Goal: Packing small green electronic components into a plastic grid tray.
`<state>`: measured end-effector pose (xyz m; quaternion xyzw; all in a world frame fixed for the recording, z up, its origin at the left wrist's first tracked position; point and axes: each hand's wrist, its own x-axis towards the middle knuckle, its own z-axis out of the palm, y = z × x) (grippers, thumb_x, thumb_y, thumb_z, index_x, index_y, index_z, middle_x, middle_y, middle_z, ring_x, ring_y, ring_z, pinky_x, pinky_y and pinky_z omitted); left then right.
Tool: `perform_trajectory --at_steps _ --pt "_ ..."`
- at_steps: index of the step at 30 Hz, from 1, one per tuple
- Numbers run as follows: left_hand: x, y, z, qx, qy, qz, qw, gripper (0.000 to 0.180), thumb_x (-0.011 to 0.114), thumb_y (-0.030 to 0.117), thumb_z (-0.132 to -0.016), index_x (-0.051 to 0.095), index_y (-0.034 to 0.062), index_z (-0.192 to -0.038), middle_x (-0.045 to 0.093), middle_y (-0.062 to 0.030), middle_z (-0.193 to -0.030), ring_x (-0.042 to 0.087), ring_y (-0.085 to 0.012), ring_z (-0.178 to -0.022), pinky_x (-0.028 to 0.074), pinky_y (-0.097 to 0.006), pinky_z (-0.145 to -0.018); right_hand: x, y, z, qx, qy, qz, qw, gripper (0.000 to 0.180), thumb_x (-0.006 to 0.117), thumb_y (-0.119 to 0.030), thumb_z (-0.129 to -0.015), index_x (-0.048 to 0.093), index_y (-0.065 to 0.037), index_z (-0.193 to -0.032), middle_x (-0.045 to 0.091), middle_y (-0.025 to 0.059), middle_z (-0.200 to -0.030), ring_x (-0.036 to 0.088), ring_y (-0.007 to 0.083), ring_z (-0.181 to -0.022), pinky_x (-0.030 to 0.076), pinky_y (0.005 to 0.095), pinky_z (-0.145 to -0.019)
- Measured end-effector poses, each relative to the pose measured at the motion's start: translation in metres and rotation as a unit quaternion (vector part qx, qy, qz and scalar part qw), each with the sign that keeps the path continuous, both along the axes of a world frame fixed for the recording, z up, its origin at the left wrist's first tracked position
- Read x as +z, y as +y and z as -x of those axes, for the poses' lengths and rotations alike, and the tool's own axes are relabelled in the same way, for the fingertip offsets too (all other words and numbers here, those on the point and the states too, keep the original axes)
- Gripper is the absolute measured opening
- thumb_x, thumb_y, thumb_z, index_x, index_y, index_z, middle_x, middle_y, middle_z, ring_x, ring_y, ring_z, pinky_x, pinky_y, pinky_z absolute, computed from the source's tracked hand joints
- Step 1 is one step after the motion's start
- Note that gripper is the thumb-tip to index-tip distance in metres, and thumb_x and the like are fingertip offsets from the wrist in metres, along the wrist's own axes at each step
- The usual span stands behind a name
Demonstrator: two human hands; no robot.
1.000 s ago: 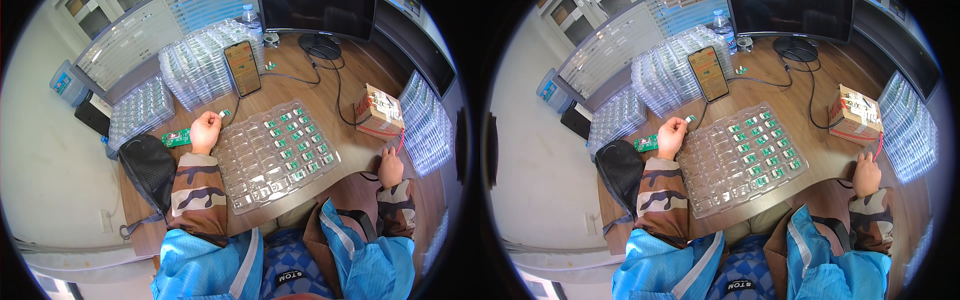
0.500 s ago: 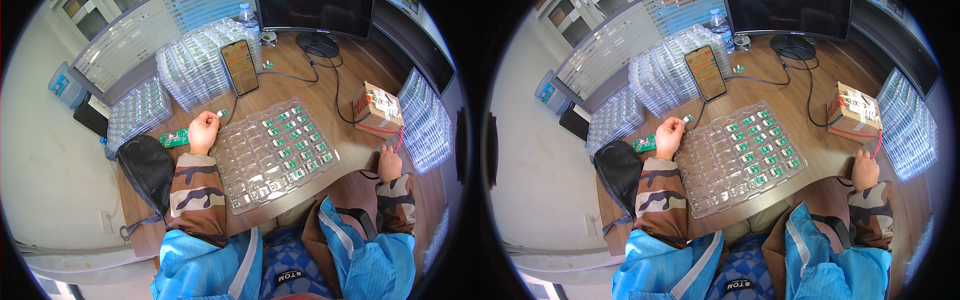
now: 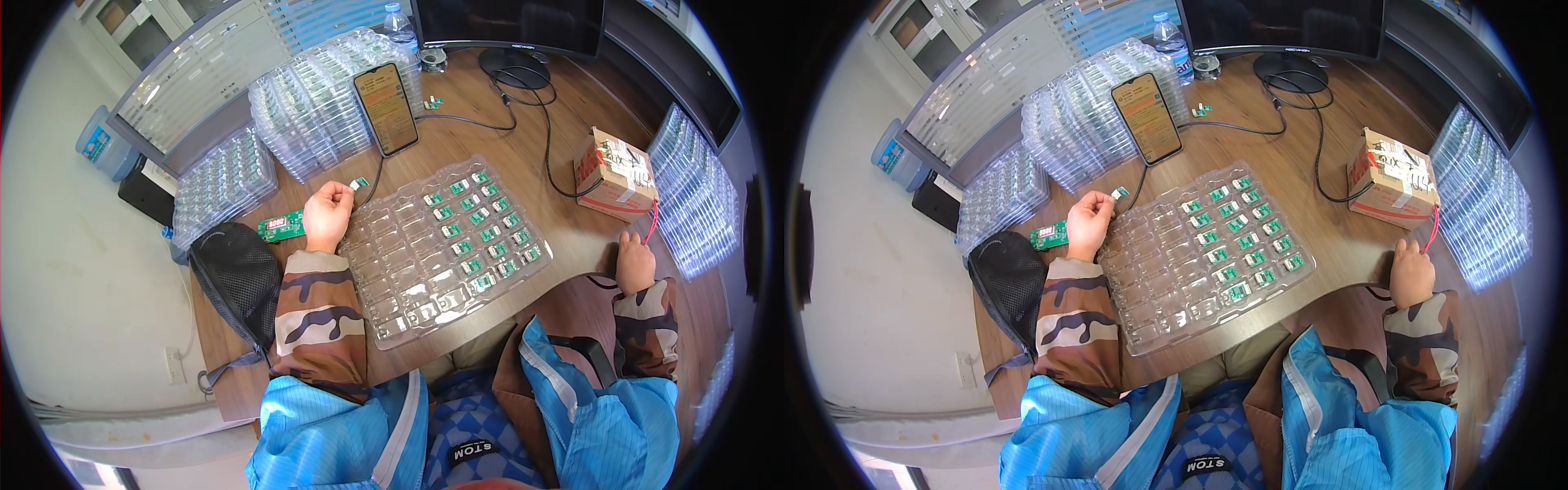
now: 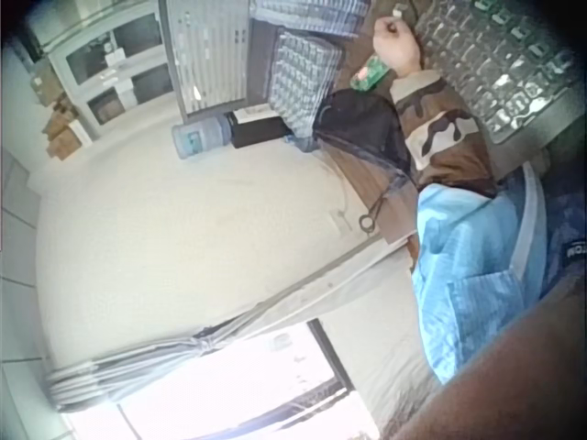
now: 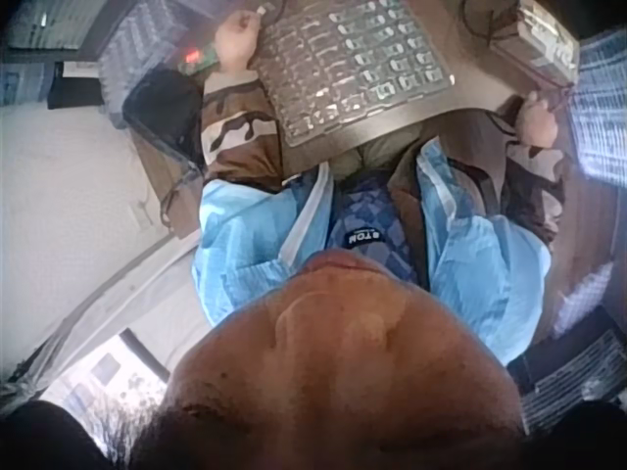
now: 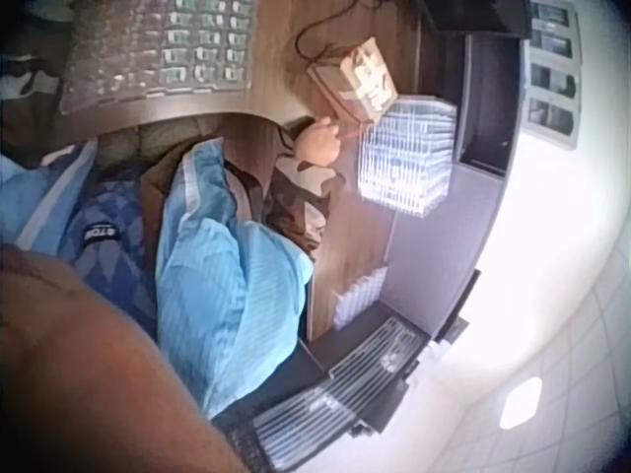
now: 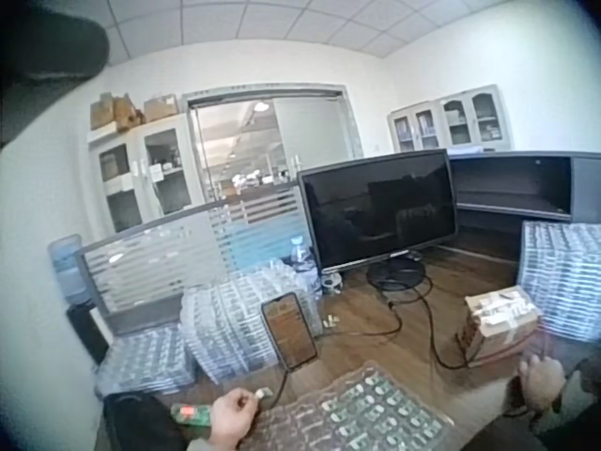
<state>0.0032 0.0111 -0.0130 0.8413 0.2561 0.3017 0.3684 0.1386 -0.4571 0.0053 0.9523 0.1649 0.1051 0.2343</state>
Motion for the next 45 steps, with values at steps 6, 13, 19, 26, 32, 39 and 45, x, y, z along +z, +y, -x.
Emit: perform_trajectory --at_steps 6,13,19,26,32,39,45 --pt "0.000 0.002 0.001 0.002 0.001 -0.009 1.000 0.016 0.059 0.022 -0.075 0.061 0.0069 -0.075 0.060 -0.0039 -0.059 0.056 -0.0146 -0.052 0.042 -0.028 -0.050 0.002 0.001 0.002 0.001 0.001 0.006 1.000 0.014 0.050 -0.006 -0.075 0.047 -0.006 -0.089 0.053 0.0094 -0.084 0.060 0.0245 -0.071 0.049 0.0303 -0.058" --pt "0.002 -0.004 -0.001 0.005 0.008 -0.007 1.000 0.015 0.059 0.022 -0.075 0.061 0.0069 -0.075 0.060 -0.0040 -0.059 0.056 -0.0149 -0.052 0.042 -0.028 -0.050 0.002 -0.001 0.002 -0.003 0.009 0.000 1.000 0.014 0.050 -0.005 -0.075 0.046 -0.005 -0.088 0.053 0.0102 -0.085 0.060 0.0250 -0.071 0.049 0.0313 -0.059" --pt "0.003 -0.004 -0.001 0.011 0.015 -0.004 1.000 0.015 0.059 0.022 -0.075 0.061 0.0071 -0.075 0.060 -0.0037 -0.060 0.056 -0.0140 -0.052 0.042 -0.027 -0.051 0.006 -0.004 0.001 0.008 0.029 -0.028 0.999 0.017 0.051 -0.002 -0.072 0.045 -0.004 -0.089 0.052 0.0121 -0.085 0.059 0.0280 -0.073 0.049 0.0331 -0.061" --pt "0.003 -0.002 0.003 0.010 0.012 0.038 0.999 0.014 0.059 0.022 -0.075 0.061 0.0075 -0.074 0.059 -0.0025 -0.059 0.054 -0.0121 -0.052 0.041 -0.027 -0.051 0.008 -0.011 -0.001 0.049 0.053 -0.077 0.994 0.022 0.048 0.002 -0.069 0.043 -0.001 -0.090 0.050 0.0172 -0.086 0.056 0.0337 -0.070 0.046 0.0382 -0.060" --pt "0.005 -0.004 0.003 0.013 0.013 0.045 0.999 0.014 0.059 0.020 -0.076 0.061 0.0061 -0.075 0.058 -0.0031 -0.059 0.052 -0.0118 -0.051 0.041 -0.026 -0.050 0.014 -0.010 0.001 0.036 0.095 -0.099 0.990 0.024 0.043 0.007 -0.066 0.041 0.001 -0.090 0.048 0.0207 -0.085 0.053 0.0388 -0.070 0.045 0.0430 -0.057" --pt "0.006 -0.005 0.005 0.009 0.018 0.048 0.999 0.013 0.060 0.018 -0.076 0.060 0.0050 -0.075 0.058 -0.0038 -0.060 0.052 -0.0112 -0.052 0.041 -0.025 -0.051 0.021 -0.004 0.004 0.027 0.104 -0.088 0.990 0.026 0.043 0.008 -0.065 0.041 0.001 -0.089 0.048 0.0208 -0.085 0.053 0.0393 -0.069 0.044 0.0439 -0.057" --pt "0.006 -0.005 0.004 -0.002 0.003 0.061 0.998 0.011 0.060 0.014 -0.077 0.060 0.0029 -0.076 0.056 -0.0023 -0.059 0.049 -0.0074 -0.053 0.040 -0.022 -0.052 0.024 0.000 0.005 0.027 0.107 -0.090 0.990 0.028 0.046 0.008 -0.064 0.040 0.000 -0.090 0.047 0.0207 -0.085 0.052 0.0400 -0.068 0.043 0.0449 -0.055"
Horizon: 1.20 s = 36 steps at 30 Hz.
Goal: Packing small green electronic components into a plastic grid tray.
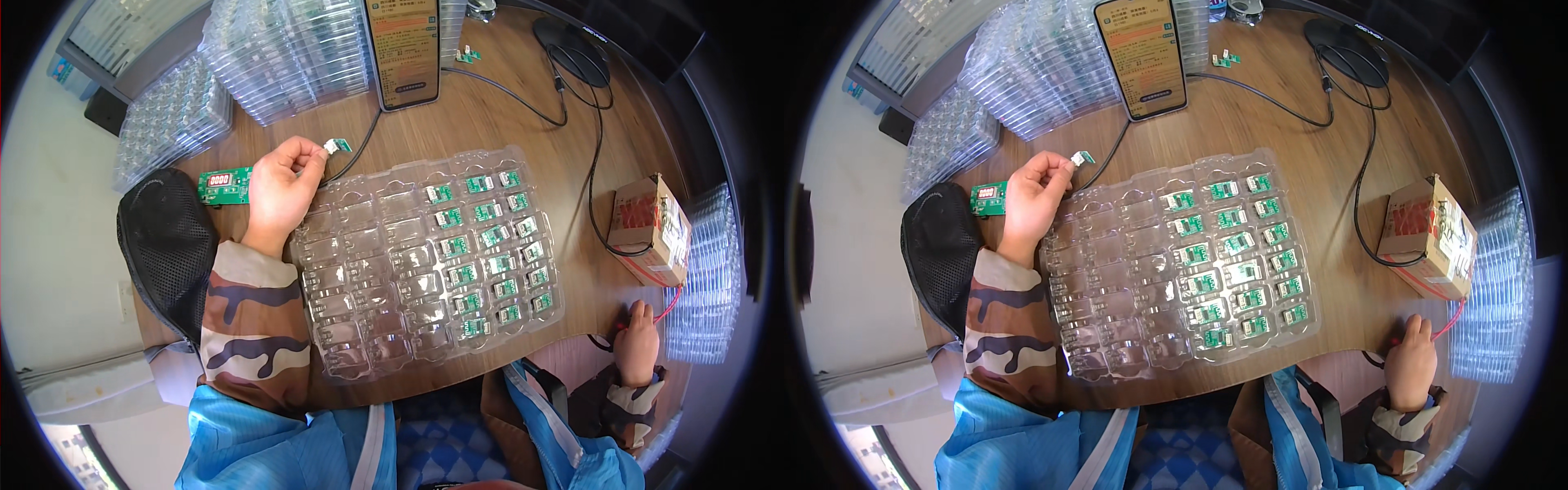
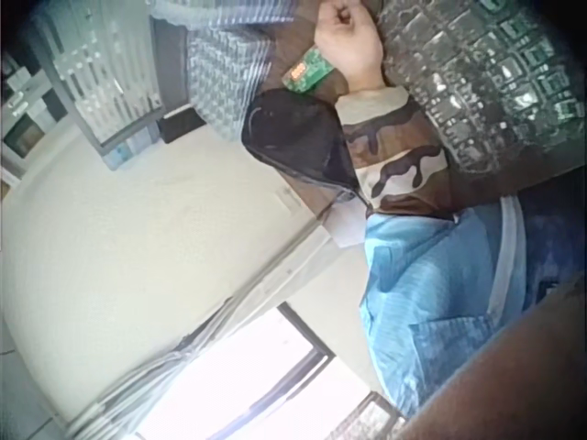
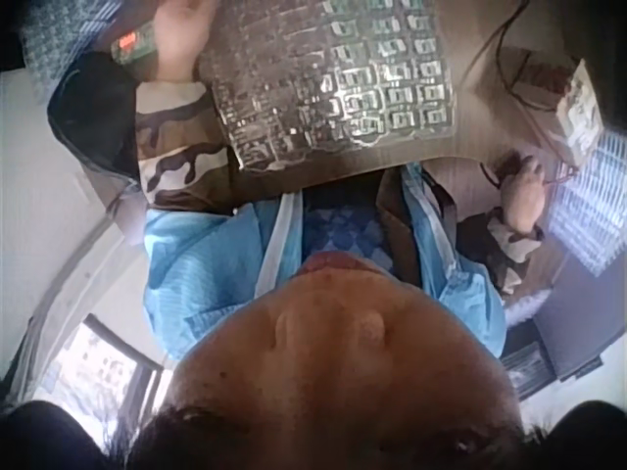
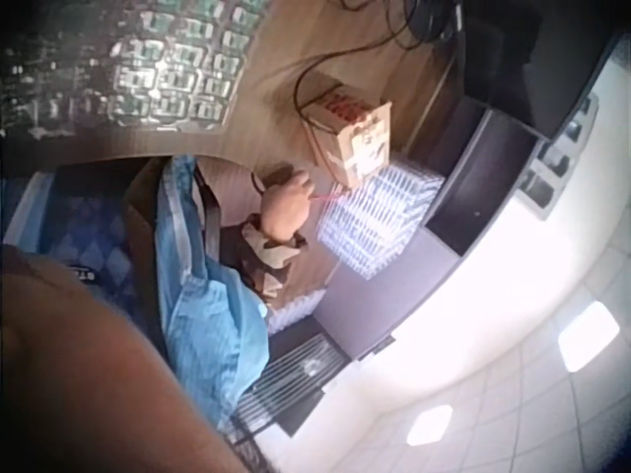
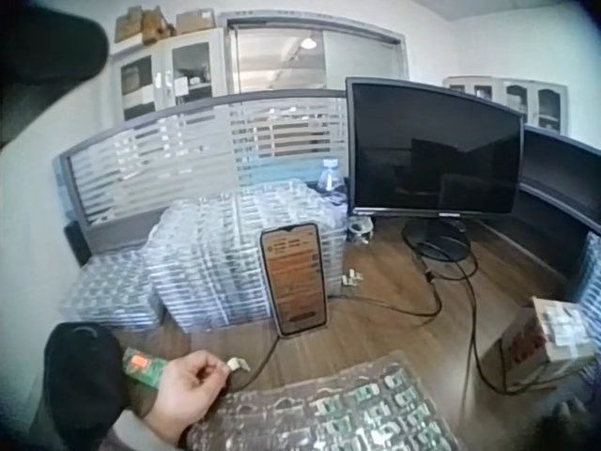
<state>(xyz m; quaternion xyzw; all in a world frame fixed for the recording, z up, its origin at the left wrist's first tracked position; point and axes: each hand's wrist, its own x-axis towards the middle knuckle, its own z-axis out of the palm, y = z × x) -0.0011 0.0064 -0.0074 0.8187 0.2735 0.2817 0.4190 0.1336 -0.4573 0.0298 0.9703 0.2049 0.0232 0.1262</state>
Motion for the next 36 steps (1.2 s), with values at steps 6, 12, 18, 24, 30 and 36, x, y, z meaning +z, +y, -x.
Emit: perform_trajectory --at_steps 6,12,18,24,30,36 --pt "0.003 -0.003 0.000 -0.008 -0.004 0.009 1.000 0.011 0.059 0.013 -0.078 0.059 0.0022 -0.076 0.055 -0.0007 -0.060 0.048 -0.0057 -0.054 0.040 -0.021 -0.052 0.002 -0.001 -0.001 -0.009 0.012 0.014 1.000 0.030 0.048 0.007 -0.063 0.040 0.000 -0.090 0.047 0.0206 -0.085 0.052 0.0400 -0.068 0.043 0.0445 -0.055" --pt "0.004 -0.004 0.004 -0.003 -0.005 0.002 1.000 0.011 0.059 0.013 -0.078 0.059 0.0024 -0.076 0.055 -0.0007 -0.059 0.048 -0.0060 -0.054 0.040 -0.021 -0.052 0.002 -0.007 -0.002 0.003 0.016 -0.020 1.000 0.029 0.048 0.007 -0.062 0.040 -0.001 -0.089 0.049 0.0206 -0.085 0.052 0.0403 -0.069 0.042 0.0453 -0.056" --pt "0.000 0.000 0.001 0.010 0.007 -0.020 1.000 0.013 0.060 0.018 -0.076 0.061 0.0048 -0.075 0.057 -0.0036 -0.059 0.052 -0.0105 -0.053 0.041 -0.025 -0.051 0.002 -0.010 -0.009 -0.024 0.029 -0.032 0.999 0.029 0.048 0.005 -0.062 0.041 -0.003 -0.089 0.050 0.0189 -0.084 0.052 0.0400 -0.070 0.041 0.0461 -0.058" --pt "0.001 0.001 -0.001 0.016 -0.001 -0.031 0.999 0.014 0.059 0.022 -0.074 0.061 0.0082 -0.074 0.059 -0.0053 -0.061 0.056 -0.0185 -0.053 0.042 -0.029 -0.051 0.028 0.005 0.006 0.021 0.019 -0.024 0.999 0.036 0.057 -0.004 -0.065 0.042 -0.004 -0.098 0.050 0.0175 -0.086 0.054 0.0388 -0.074 0.043 0.0440 -0.060" --pt "-0.002 -0.001 0.000 0.037 0.009 -0.061 0.997 0.014 0.059 0.025 -0.073 0.061 0.0107 -0.073 0.060 -0.0044 -0.062 0.057 -0.0219 -0.055 0.042 -0.032 -0.050 0.090 0.105 0.038 0.164 0.006 -0.215 0.963 0.012 0.058 -0.008 -0.072 0.054 -0.003 -0.083 0.058 0.0133 -0.073 0.057 0.0322 -0.068 0.044 0.0378 -0.059" --pt "0.001 -0.005 -0.006 0.014 0.010 -0.047 0.999 0.014 0.059 0.024 -0.073 0.062 0.0110 -0.073 0.061 -0.0047 -0.063 0.058 -0.0216 -0.056 0.043 -0.032 -0.052 0.047 0.262 0.007 0.452 0.207 -0.361 0.789 0.019 0.056 -0.020 -0.078 0.058 -0.003 -0.088 0.060 0.0128 -0.079 0.059 0.0273 -0.073 0.047 0.0359 -0.064"
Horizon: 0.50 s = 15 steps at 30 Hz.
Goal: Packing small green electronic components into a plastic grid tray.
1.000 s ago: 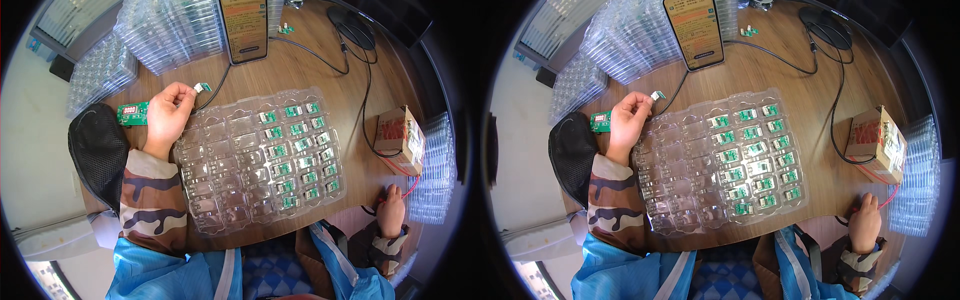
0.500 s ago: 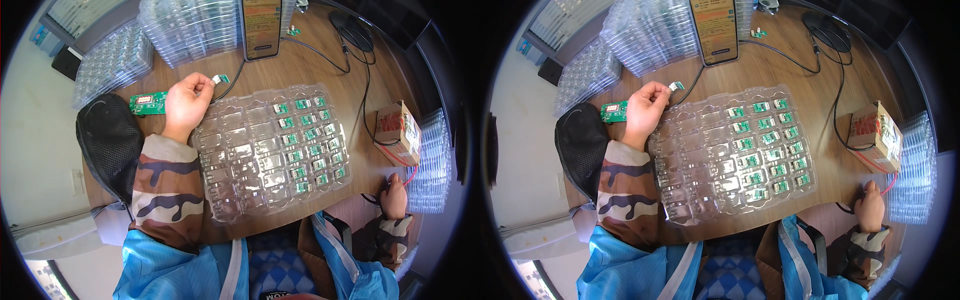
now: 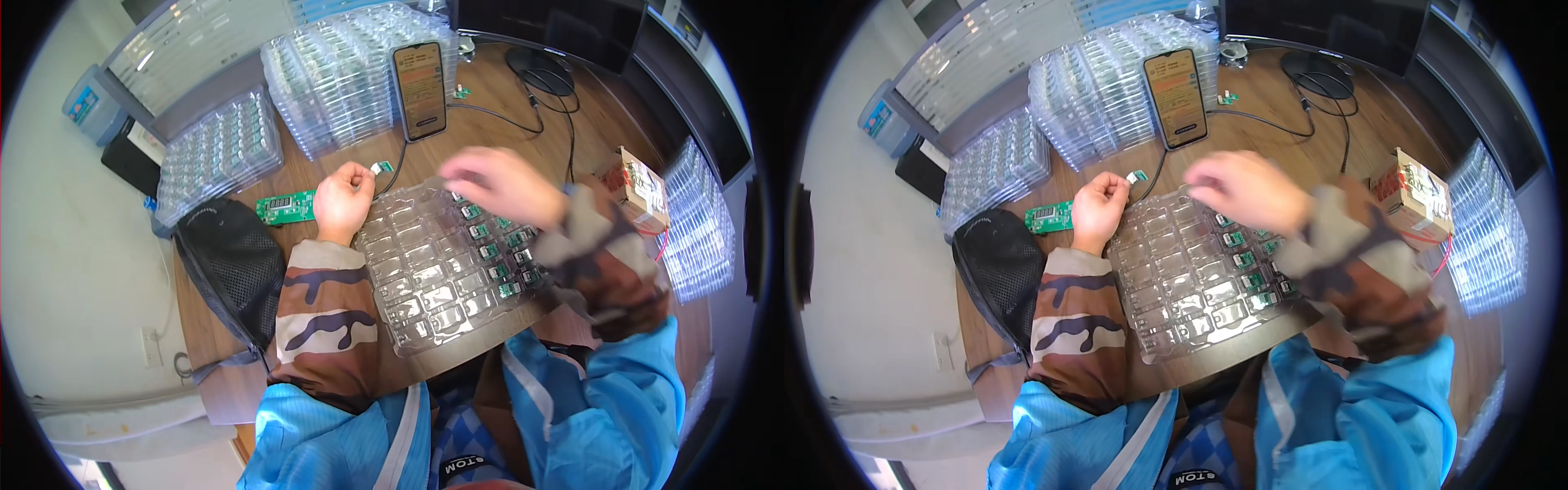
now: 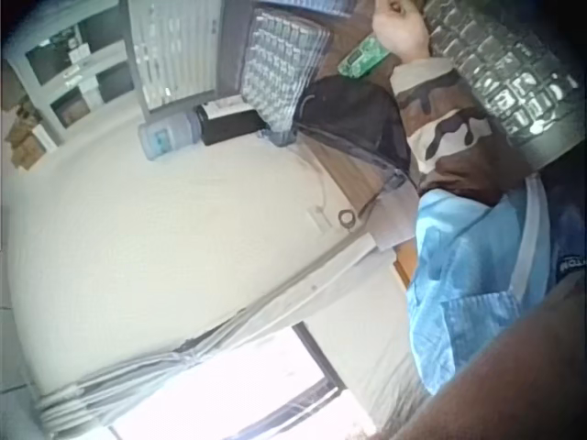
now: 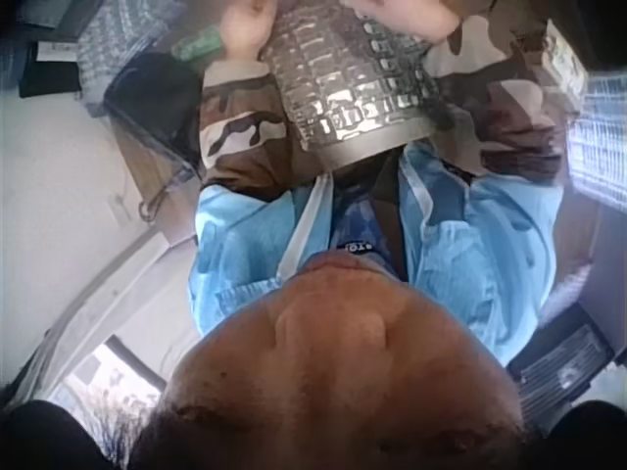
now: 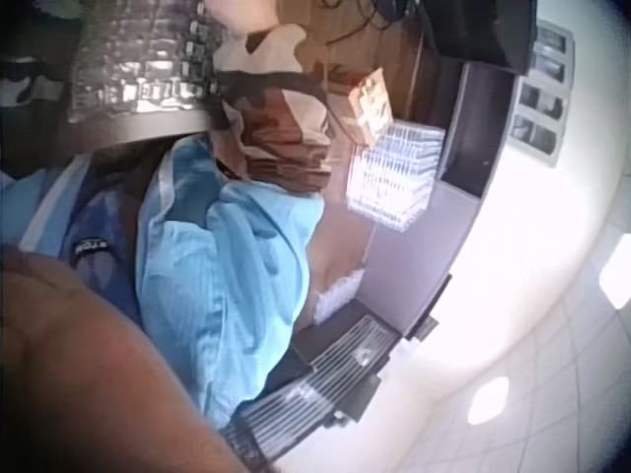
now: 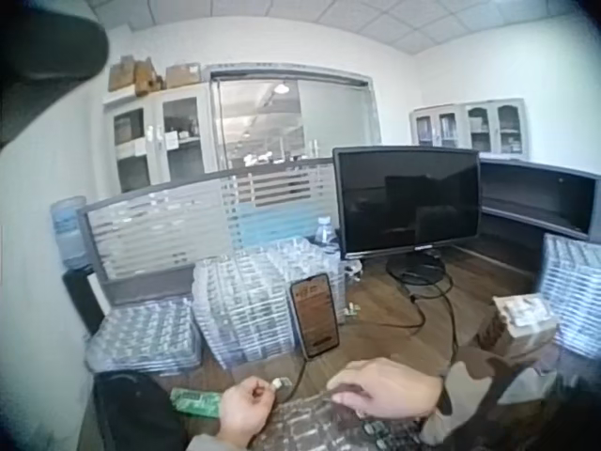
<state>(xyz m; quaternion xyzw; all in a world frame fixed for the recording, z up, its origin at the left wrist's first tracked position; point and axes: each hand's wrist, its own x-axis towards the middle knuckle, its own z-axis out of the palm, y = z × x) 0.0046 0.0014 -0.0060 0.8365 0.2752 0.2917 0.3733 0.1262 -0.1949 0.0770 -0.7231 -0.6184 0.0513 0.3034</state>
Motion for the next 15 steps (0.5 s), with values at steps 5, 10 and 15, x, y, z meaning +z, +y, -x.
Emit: perform_trajectory --at_steps 5,10,15 --pt "-0.001 0.002 0.004 0.010 0.003 -0.009 1.000 0.013 0.059 0.023 -0.073 0.062 0.0107 -0.072 0.061 -0.0057 -0.063 0.059 -0.0219 -0.058 0.044 -0.032 -0.053 -0.045 0.090 -0.006 0.007 0.021 0.016 1.000 0.030 0.058 -0.019 -0.077 0.057 0.000 -0.100 0.061 0.0147 -0.084 0.060 0.0250 -0.074 0.047 0.0322 -0.067" --pt "0.001 0.002 0.003 0.020 0.008 -0.005 1.000 0.012 0.060 0.021 -0.072 0.062 0.0098 -0.072 0.061 -0.0064 -0.063 0.059 -0.0217 -0.057 0.044 -0.032 -0.053 -0.046 0.102 0.000 -0.025 0.082 0.028 0.996 0.022 0.057 -0.014 -0.072 0.063 0.000 -0.087 0.062 0.0174 -0.079 0.060 0.0300 -0.077 0.047 0.0358 -0.072" --pt "0.000 0.005 0.004 0.023 0.001 -0.012 1.000 0.011 0.060 0.020 -0.073 0.062 0.0085 -0.073 0.061 -0.0065 -0.063 0.059 -0.0206 -0.056 0.044 -0.031 -0.053 -0.053 0.112 -0.002 -0.036 0.125 0.005 0.992 0.019 0.057 -0.008 -0.070 0.063 0.001 -0.086 0.062 0.0165 -0.074 0.061 0.0255 -0.068 0.048 0.0322 -0.064"
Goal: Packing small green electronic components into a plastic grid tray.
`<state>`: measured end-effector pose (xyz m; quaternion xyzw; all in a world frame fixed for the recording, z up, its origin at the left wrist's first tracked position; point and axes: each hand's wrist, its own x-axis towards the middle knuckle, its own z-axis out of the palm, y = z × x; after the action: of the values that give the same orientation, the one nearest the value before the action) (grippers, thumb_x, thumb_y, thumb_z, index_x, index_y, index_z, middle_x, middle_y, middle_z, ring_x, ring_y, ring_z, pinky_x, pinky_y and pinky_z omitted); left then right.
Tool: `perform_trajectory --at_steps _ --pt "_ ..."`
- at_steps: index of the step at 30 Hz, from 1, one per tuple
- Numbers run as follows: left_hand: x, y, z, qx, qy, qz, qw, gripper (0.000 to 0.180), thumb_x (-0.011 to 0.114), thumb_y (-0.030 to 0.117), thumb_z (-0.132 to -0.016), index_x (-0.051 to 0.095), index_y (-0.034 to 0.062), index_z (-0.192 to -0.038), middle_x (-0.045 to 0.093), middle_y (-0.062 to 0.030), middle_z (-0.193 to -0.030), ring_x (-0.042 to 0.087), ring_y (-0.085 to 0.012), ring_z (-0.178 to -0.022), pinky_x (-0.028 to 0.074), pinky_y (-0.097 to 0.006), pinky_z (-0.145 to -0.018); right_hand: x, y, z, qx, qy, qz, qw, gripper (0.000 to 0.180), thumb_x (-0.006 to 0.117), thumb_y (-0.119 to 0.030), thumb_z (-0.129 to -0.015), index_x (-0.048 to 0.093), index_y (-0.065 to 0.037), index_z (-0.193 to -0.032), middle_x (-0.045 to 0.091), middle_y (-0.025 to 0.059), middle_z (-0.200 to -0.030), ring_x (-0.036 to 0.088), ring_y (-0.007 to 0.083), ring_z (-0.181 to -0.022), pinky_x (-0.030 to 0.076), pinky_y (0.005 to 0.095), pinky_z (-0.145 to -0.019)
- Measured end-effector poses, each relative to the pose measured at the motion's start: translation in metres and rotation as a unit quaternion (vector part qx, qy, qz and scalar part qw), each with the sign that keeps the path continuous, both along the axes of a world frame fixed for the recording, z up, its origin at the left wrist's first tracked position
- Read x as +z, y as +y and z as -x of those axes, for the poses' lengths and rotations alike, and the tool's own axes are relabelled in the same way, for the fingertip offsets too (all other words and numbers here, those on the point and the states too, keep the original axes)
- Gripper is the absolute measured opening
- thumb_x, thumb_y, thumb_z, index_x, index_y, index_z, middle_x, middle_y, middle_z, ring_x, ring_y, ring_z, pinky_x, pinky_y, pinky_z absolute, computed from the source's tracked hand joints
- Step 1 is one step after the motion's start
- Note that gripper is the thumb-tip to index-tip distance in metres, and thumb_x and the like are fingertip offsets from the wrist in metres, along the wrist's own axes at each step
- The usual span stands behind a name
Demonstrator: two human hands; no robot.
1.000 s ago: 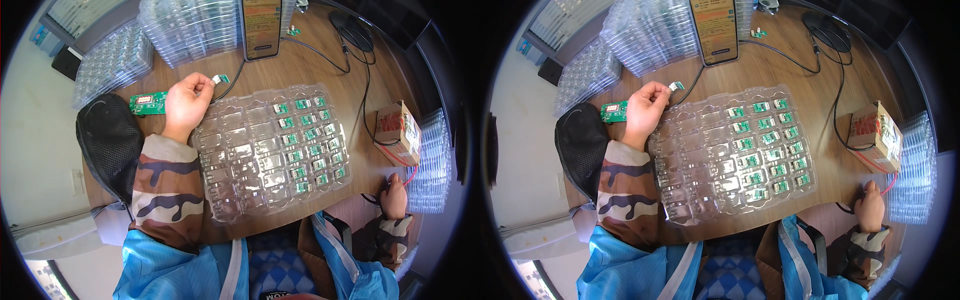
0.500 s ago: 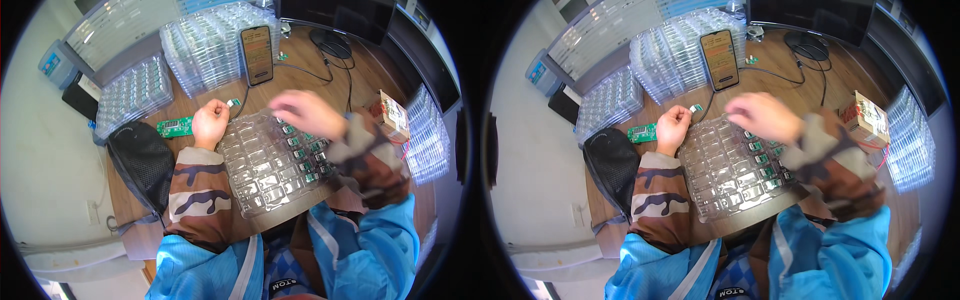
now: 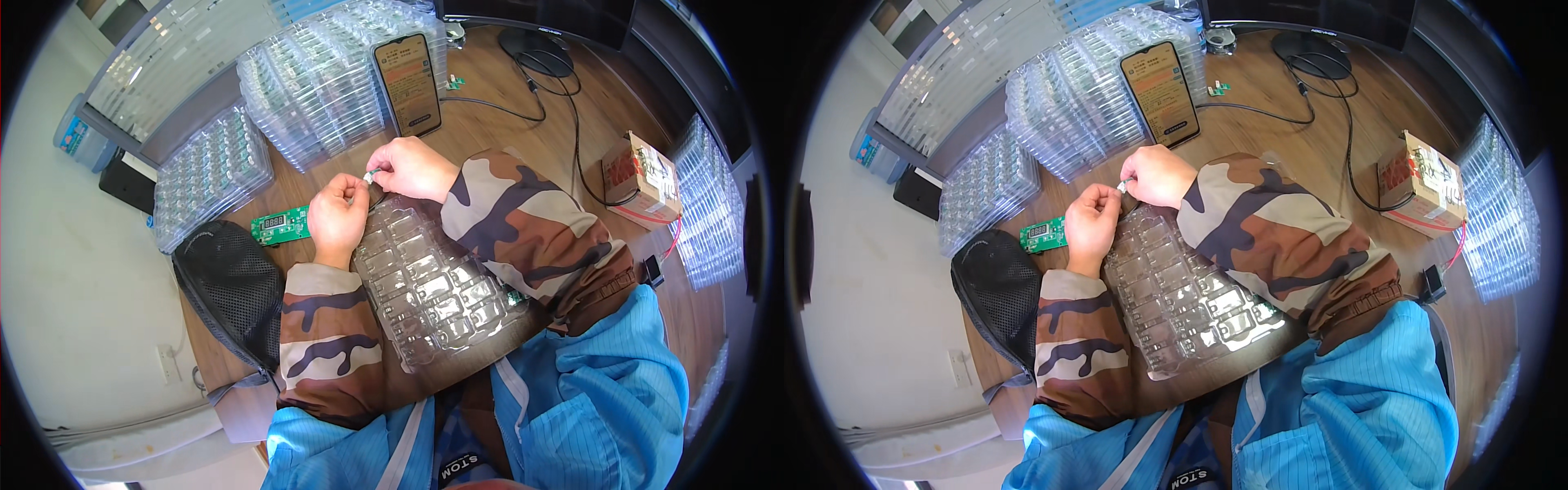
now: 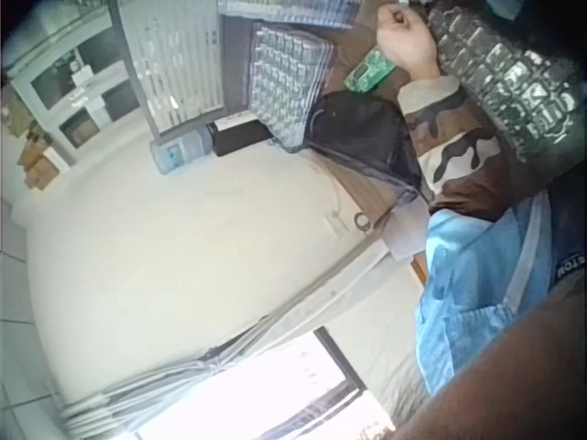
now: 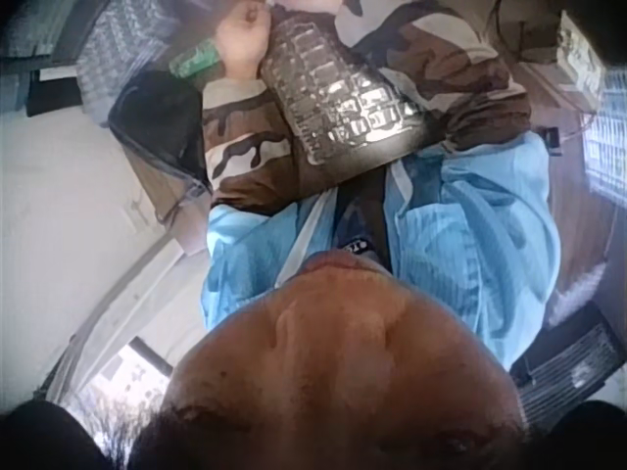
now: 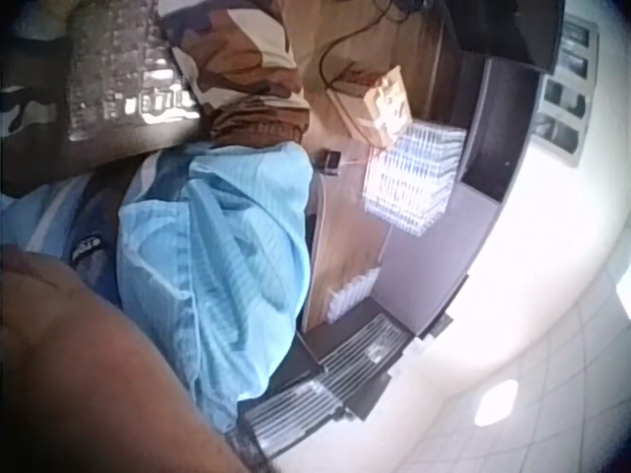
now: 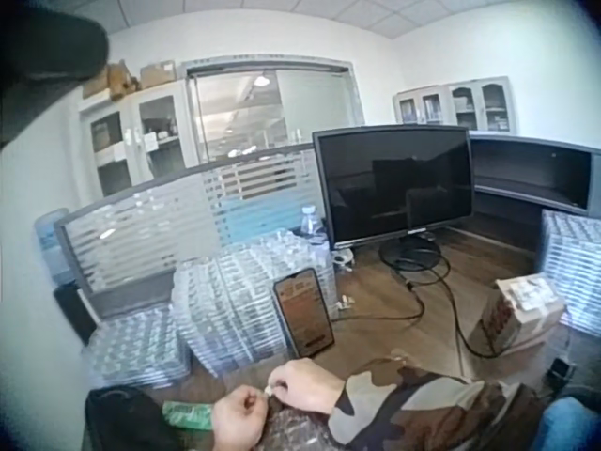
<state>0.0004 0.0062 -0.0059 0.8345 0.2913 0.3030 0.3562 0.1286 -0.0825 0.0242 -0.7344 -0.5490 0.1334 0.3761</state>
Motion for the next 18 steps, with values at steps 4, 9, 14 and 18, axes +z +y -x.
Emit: perform_trajectory --at_steps 4,9,14,18 --pt "-0.002 0.000 -0.003 -0.010 0.003 0.012 1.000 0.012 0.060 0.020 -0.073 0.061 0.0077 -0.073 0.061 -0.0072 -0.063 0.059 -0.0209 -0.055 0.044 -0.031 -0.052 -0.003 0.001 -0.003 -0.018 0.007 0.008 1.000 0.016 0.058 -0.007 -0.071 0.063 0.002 -0.083 0.062 0.0151 -0.069 0.062 0.0207 -0.062 0.048 0.0297 -0.059" --pt "-0.001 -0.001 -0.001 -0.012 0.006 0.007 1.000 0.013 0.060 0.020 -0.073 0.061 0.0069 -0.072 0.061 -0.0076 -0.063 0.058 -0.0215 -0.055 0.044 -0.031 -0.052 -0.007 0.003 0.000 -0.023 -0.057 -0.031 0.998 0.013 0.058 -0.009 -0.070 0.063 -0.001 -0.079 0.061 0.0153 -0.069 0.061 0.0263 -0.063 0.048 0.0337 -0.060" --pt "-0.001 -0.002 0.000 -0.007 0.016 -0.002 1.000 0.013 0.059 0.020 -0.074 0.059 0.0068 -0.072 0.061 -0.0081 -0.062 0.058 -0.0219 -0.055 0.044 -0.032 -0.052 0.005 -0.001 0.011 -0.048 -0.199 0.010 0.979 0.008 0.057 -0.011 -0.070 0.063 -0.006 -0.073 0.060 0.0145 -0.069 0.059 0.0306 -0.067 0.047 0.0400 -0.061" --pt "-0.008 0.002 0.002 -0.012 0.016 0.001 1.000 0.013 0.058 0.021 -0.074 0.060 0.0077 -0.072 0.061 -0.0086 -0.063 0.058 -0.0229 -0.057 0.044 -0.033 -0.053 0.001 -0.012 -0.027 -0.108 -0.246 0.048 0.962 0.009 0.055 -0.011 -0.070 0.063 -0.006 -0.073 0.060 0.0137 -0.068 0.059 0.0293 -0.066 0.047 0.0380 -0.060"
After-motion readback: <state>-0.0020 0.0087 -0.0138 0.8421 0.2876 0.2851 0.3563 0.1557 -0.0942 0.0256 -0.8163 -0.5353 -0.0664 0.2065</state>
